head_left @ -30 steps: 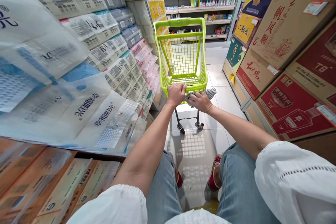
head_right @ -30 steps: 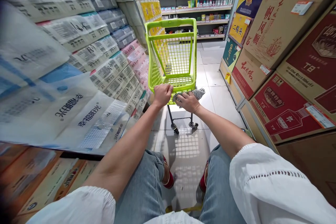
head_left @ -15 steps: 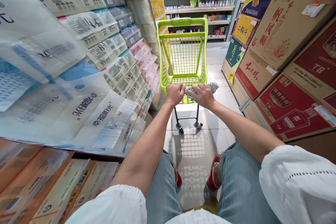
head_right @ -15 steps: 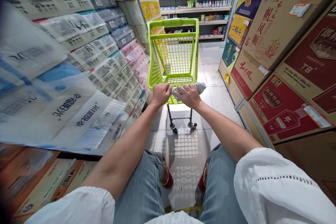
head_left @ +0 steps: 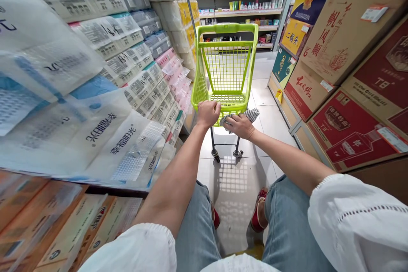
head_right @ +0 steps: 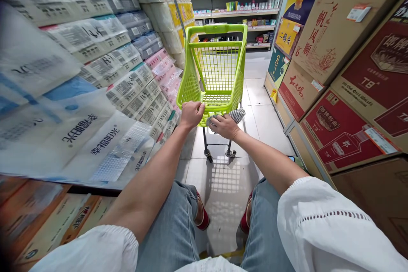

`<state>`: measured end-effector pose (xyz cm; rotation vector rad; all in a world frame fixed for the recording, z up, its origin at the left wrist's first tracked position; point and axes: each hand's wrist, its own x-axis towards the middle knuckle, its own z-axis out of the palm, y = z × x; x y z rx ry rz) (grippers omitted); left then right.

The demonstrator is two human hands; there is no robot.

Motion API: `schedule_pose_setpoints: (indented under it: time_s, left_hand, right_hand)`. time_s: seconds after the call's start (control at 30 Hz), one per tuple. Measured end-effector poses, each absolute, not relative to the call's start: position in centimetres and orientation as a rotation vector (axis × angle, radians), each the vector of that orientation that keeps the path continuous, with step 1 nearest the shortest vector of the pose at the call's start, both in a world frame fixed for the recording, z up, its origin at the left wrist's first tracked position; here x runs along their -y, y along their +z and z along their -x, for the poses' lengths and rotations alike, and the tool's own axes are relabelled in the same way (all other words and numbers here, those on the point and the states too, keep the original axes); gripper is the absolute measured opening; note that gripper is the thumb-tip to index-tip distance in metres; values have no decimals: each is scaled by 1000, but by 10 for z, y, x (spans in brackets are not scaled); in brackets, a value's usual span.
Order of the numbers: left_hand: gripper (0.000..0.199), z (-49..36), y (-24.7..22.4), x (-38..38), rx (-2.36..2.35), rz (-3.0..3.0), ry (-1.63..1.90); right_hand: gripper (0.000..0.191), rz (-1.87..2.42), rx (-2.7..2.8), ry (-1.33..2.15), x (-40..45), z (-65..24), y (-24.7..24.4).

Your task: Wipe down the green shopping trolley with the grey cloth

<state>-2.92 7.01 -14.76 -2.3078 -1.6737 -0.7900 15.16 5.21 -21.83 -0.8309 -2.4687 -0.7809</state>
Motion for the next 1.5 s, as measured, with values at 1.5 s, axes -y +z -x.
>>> schedule_pose_setpoints:
  time_s: [1.5]
  left_hand:
    - [39,14,-154,-70,1582,2432,-902]
  right_hand:
    - [26,1048,2262,-555,-37,-179,-187]
